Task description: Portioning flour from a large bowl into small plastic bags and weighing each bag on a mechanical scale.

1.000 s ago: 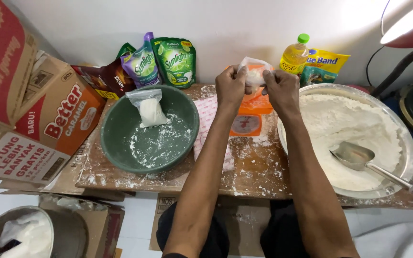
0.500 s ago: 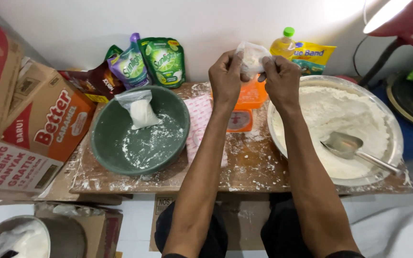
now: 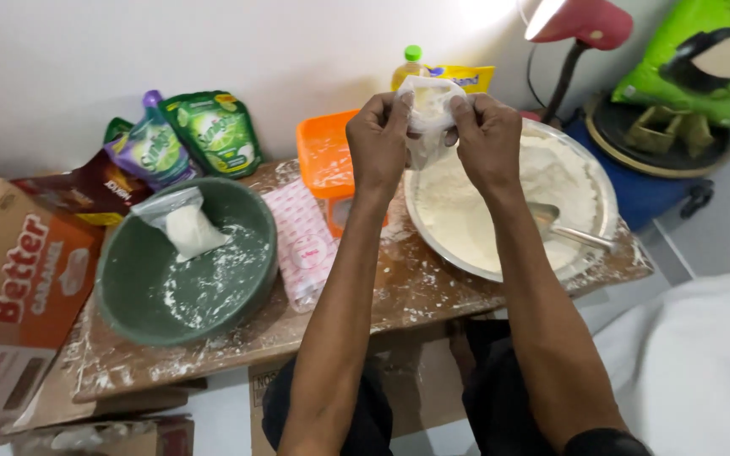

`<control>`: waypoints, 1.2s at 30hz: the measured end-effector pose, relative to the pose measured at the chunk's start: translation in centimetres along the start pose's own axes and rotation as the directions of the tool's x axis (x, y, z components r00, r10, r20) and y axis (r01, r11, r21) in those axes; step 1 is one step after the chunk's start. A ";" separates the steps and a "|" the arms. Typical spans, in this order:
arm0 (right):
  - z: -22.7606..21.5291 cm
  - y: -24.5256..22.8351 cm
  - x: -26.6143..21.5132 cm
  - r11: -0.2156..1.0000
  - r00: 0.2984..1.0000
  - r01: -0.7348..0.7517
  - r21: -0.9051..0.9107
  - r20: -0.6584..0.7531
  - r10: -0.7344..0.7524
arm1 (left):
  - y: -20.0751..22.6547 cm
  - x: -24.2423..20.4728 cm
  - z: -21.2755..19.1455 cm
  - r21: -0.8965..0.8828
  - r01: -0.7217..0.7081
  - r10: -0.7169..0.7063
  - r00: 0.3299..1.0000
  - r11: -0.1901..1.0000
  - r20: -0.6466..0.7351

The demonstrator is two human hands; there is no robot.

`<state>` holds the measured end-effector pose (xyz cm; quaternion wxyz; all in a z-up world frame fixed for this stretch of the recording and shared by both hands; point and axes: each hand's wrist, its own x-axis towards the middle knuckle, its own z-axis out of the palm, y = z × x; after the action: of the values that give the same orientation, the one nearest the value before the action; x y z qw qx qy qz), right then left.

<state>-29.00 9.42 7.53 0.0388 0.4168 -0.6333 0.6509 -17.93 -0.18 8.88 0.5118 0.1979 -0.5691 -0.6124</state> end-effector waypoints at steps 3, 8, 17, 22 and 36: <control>-2.3 -0.2 -0.3 0.996 1.000 -0.002 -0.090 0.009 0.002 | -1.5 -0.2 1.2 0.079 0.047 -0.050 0.998 0.996 0.032; -5.7 0.0 -2.8 0.979 0.994 -0.105 -0.176 0.021 0.110 | -4.4 -1.1 2.0 0.367 0.088 -0.137 0.984 0.926 0.112; -10.6 1.0 -8.0 0.920 0.968 -0.175 -0.350 0.111 0.226 | -6.1 -5.7 4.4 0.417 0.150 -0.309 0.885 0.897 0.347; -13.5 2.4 -8.6 0.885 0.952 -0.182 -0.428 0.147 0.267 | -8.5 -6.9 5.6 0.442 0.113 -0.333 0.823 0.890 0.460; -17.2 3.7 -8.4 0.567 0.898 -0.117 -0.815 0.156 0.410 | -6.6 -8.4 7.5 0.303 0.063 -0.185 0.901 0.951 0.393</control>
<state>-34.17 27.47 2.24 0.0128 0.3577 -0.9066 0.2237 -23.42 9.51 2.11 0.3044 0.1699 -0.7327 -0.5844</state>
